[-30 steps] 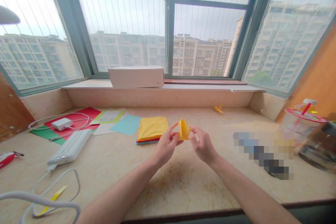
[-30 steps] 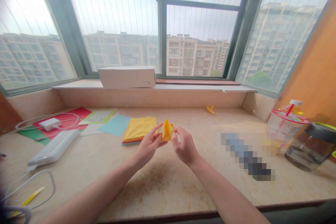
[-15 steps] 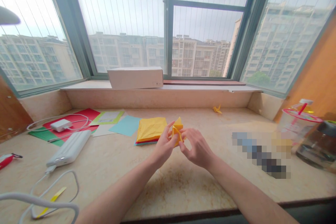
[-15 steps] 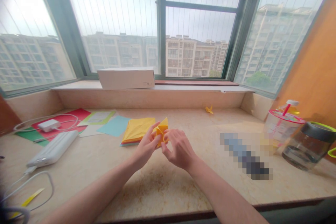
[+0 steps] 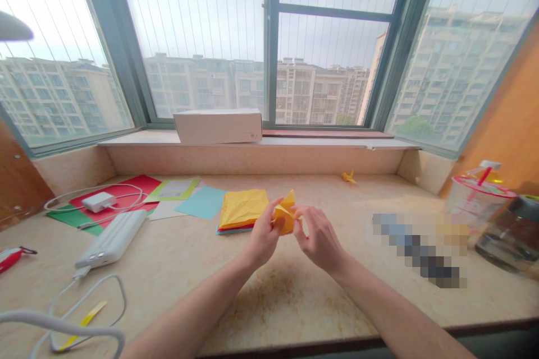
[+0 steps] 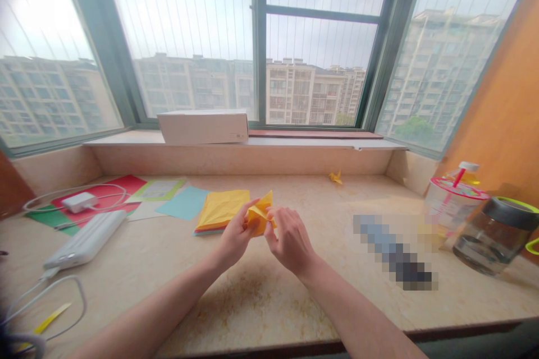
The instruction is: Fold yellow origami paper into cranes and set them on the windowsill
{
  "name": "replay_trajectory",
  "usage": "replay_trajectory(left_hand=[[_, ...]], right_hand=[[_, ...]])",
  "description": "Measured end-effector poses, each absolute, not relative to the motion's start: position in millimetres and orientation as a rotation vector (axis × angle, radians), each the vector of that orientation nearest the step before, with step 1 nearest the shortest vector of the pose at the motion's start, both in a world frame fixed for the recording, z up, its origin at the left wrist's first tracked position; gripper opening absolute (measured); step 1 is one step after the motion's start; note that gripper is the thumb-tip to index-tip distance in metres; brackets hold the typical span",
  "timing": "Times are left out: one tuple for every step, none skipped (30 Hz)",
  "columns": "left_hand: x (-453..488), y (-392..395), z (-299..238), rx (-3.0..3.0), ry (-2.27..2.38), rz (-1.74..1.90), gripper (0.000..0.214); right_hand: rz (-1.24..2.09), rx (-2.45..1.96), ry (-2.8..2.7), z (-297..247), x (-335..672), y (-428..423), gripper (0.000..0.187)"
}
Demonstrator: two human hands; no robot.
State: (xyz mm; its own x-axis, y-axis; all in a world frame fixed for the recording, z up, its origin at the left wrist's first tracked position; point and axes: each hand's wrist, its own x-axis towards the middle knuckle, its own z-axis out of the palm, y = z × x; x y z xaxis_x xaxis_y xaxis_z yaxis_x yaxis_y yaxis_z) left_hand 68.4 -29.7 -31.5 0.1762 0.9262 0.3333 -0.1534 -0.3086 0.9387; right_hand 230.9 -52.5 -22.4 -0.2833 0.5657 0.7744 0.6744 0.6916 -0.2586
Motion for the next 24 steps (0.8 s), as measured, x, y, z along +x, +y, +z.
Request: replay_trajectory(left_hand=[[68.6,-29.5,-32.4,1.445,0.783,1.333,0.051],[68.9,-29.6,-33.1,1.455,0.769,1.324,0.051],[69.4,-29.9,-33.5,1.468,0.756,1.315,0.051],[69.9,-30.4,-33.7,1.486,0.745,1.307,0.052],[70.4,-31.1,-33.5,1.503,0.736,1.298,0.052],[70.9,-31.9,-33.2,1.517,0.729,1.288,0.052],[71.2,-32.8,-32.7,1.529,0.727,1.278,0.052],[71.4,-33.7,-32.2,1.540,0.730,1.269,0.052],[71.4,-34.7,-31.5,1.548,0.732,1.256,0.052],[71.5,-35.6,-30.8,1.553,0.733,1.243,0.053],[71.5,-36.6,-29.9,1.556,0.729,1.228,0.053],[71.5,-37.6,-29.0,1.555,0.719,1.211,0.054],[71.7,-38.6,-28.1,1.548,0.709,1.196,0.054],[71.9,-39.5,-27.2,1.537,0.698,1.183,0.054],[72.1,-40.3,-26.3,1.523,0.690,1.175,0.054],[72.5,-40.9,-25.5,1.511,0.684,1.170,0.054],[72.8,-41.3,-25.0,1.500,0.678,1.165,0.054],[73.2,-41.5,-24.7,1.492,0.672,1.161,0.054],[73.6,-41.4,-24.8,1.488,0.668,1.157,0.054],[73.9,-41.2,-25.0,1.489,0.664,1.152,0.054],[74.2,-41.1,-25.5,1.494,0.659,1.146,0.053],[74.5,-41.1,-25.9,1.501,0.654,1.141,0.052],[74.8,-41.5,-26.2,1.509,0.645,1.136,0.051],[75.0,-42.4,-26.2,1.518,0.632,1.130,0.050]], right_hand=[[-0.160,-0.961,-1.959,-22.3,231.2,-52.5,0.018],[-0.173,-0.961,-1.960,-22.2,231.3,-52.4,0.019],[-0.186,-0.959,-1.969,-22.2,231.4,-52.1,0.020],[-0.198,-0.958,-1.981,-22.2,231.4,-51.6,0.022],[-0.207,-0.960,-1.989,-22.3,231.4,-50.9,0.024],[-0.215,-0.966,-1.993,-22.6,231.7,-50.0,0.026],[-0.222,-0.976,-1.992,-22.9,232.1,-49.0,0.026],[-0.226,-0.988,-1.988,-23.4,232.8,-47.9,0.027],[-0.225,-0.998,-1.985,-23.8,233.7,-46.8,0.026],[-0.219,-1.006,-1.979,-24.2,234.8,-45.9,0.023],[-0.209,-1.014,-1.967,-24.7,235.9,-45.1,0.020],[-0.195,-1.020,-1.948,-25.2,236.9,-44.5,0.017],[-0.176,-1.022,-1.927,-25.8,237.8,-44.2,0.015],[-0.155,-1.021,-1.906,-26.5,238.6,-44.0,0.014],[-0.131,-1.018,-1.889,-27.3,239.2,-43.9,0.014],[-0.108,-1.016,-1.874,-28.3,239.7,-43.9,0.015],[-0.085,-1.015,-1.860,-29.4,240.1,-43.9,0.016],[-0.064,-1.019,-1.844,-30.5,240.5,-43.8,0.016],[-0.044,-1.026,-1.824,-31.7,240.8,-43.7,0.017],[-0.024,-1.034,-1.801,-32.7,241.0,-43.6,0.017],[-0.003,-1.040,-1.777,-33.6,241.2,-43.4,0.017],[0.018,-1.043,-1.752,-34.2,241.3,-43.2,0.018],[0.040,-1.044,-1.728,-34.4,241.3,-43.1,0.018],[0.060,-1.043,-1.704,-34.3,241.3,-43.2,0.019]])
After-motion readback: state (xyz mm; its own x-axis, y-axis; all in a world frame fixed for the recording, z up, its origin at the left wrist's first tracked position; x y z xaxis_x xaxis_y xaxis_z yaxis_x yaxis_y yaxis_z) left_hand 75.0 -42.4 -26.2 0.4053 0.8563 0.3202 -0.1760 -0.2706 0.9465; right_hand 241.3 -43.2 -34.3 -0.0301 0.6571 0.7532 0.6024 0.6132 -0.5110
